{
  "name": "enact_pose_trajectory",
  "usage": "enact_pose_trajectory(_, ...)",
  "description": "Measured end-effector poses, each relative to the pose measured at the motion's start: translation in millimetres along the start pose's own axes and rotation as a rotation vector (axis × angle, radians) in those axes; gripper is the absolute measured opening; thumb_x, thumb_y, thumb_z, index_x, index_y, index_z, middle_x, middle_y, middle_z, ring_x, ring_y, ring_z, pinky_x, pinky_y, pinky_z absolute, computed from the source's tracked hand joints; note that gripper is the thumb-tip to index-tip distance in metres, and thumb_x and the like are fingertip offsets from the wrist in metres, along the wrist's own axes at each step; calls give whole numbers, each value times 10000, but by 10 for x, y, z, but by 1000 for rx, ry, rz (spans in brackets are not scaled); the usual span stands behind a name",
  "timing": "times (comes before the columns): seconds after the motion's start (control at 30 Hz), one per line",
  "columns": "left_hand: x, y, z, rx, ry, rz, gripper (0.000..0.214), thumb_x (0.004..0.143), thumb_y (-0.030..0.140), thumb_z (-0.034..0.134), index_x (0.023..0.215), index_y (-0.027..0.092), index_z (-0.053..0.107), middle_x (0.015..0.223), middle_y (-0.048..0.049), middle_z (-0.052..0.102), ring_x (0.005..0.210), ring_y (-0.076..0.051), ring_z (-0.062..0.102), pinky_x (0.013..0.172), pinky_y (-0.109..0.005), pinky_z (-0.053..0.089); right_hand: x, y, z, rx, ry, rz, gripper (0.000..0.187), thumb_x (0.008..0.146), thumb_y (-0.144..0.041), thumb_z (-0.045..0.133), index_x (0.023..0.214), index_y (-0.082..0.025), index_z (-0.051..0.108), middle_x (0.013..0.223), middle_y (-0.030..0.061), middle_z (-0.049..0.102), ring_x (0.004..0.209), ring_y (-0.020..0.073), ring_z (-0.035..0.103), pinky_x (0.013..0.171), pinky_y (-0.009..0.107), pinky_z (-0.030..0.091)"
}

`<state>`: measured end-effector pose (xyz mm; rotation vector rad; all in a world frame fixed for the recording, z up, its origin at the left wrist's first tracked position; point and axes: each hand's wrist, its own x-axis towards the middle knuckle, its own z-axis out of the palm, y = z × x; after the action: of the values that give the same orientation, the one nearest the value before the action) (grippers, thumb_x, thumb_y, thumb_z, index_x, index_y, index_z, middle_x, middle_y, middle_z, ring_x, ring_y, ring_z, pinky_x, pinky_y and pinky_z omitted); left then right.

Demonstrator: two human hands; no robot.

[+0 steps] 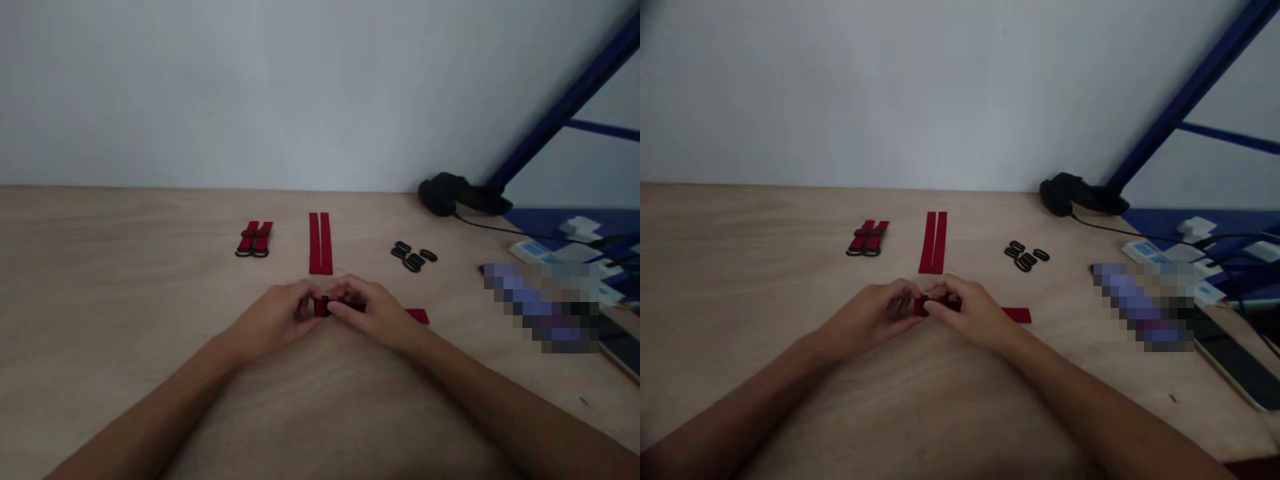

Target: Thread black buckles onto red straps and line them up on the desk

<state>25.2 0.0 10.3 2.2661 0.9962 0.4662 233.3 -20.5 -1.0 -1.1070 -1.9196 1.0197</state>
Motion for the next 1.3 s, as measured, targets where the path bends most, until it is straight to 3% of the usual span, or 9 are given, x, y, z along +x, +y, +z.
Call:
enact_pose_trajectory(0.07, -4, -8, -1, 10, -13, 28, 157, 864, 318, 581, 954, 190, 577, 741, 18, 602, 626, -128, 533, 566, -220, 371, 4, -11, 4, -64, -1, -48, 204, 844, -193, 628, 1047, -202, 614, 978, 34, 683, 880, 165, 633, 797, 294, 487)
enact_pose_trajectory(0.27, -16, -32, 2, 33, -43, 58, 255, 851, 292, 575, 1074, 200, 493, 756, 15, 608, 622, -138, 551, 556, -227, 382, 26, -54, 1, -285, -11, -160, 120, 825, -167, 647, 940, -198, 647, 967, 57, 683, 890, 192, 617, 805, 326, 477)
enact_pose_trajectory(0.4, -19, -11, -27, 114, -27, 103, 311, 847, 301, 579, 1125, 210, 474, 902, -30, 655, 732, -173, 613, 631, -258, 441, 22, -80, 5, -259, -25, -160, 149, 815, -175, 668, 956, -203, 626, 1015, 64, 665, 946, 199, 600, 854, 347, 467)
enact_pose_trajectory(0.53, -11, 1, -31, 188, -62, 171, 322, 840, 310, 584, 1137, 209, 510, 1053, -70, 658, 932, -231, 627, 780, -320, 478, 5, -75, 4, -206, -71, -138, 86, 816, -125, 637, 829, -199, 595, 952, 51, 614, 924, 190, 575, 842, 340, 469)
enact_pose_trajectory(0.7, -5, -13, -4, 200, -85, 195, 283, 828, 293, 583, 1098, 208, 576, 968, -58, 658, 885, -222, 617, 778, -319, 477, -11, -86, -19, -10, -77, -112, 61, 835, -160, 620, 803, -197, 583, 1020, 54, 540, 985, 176, 559, 873, 321, 472)
enact_pose_trajectory(0.9, -14, 16, -25, 139, -31, 148, 293, 791, 234, 598, 1080, 185, 587, 905, -41, 643, 814, -191, 593, 726, -292, 462, -3, -98, -20, 200, 60, 30, 78, 854, -244, 593, 807, -200, 549, 986, 45, 643, 927, 171, 604, 855, 335, 482)
enact_pose_trajectory(1.07, -5, 42, 22, -2, -14, 53, 246, 788, 181, 575, 1030, 180, 617, 820, -15, 632, 701, -150, 565, 651, -257, 449, -2, -78, 7, 186, 112, 129, 128, 836, -308, 612, 883, -190, 634, 833, 25, 686, 765, 163, 620, 732, 310, 502)
enact_pose_trajectory(1.3, 11, 7, 107, -103, 0, -6, 147, 779, 173, 578, 916, 168, 630, 748, 6, 594, 653, -130, 529, 600, -234, 425, -20, -80, 97, -19, 151, 129, 106, 764, -178, 606, 812, -180, 702, 761, 21, 687, 648, 139, 585, 598, 257, 465)
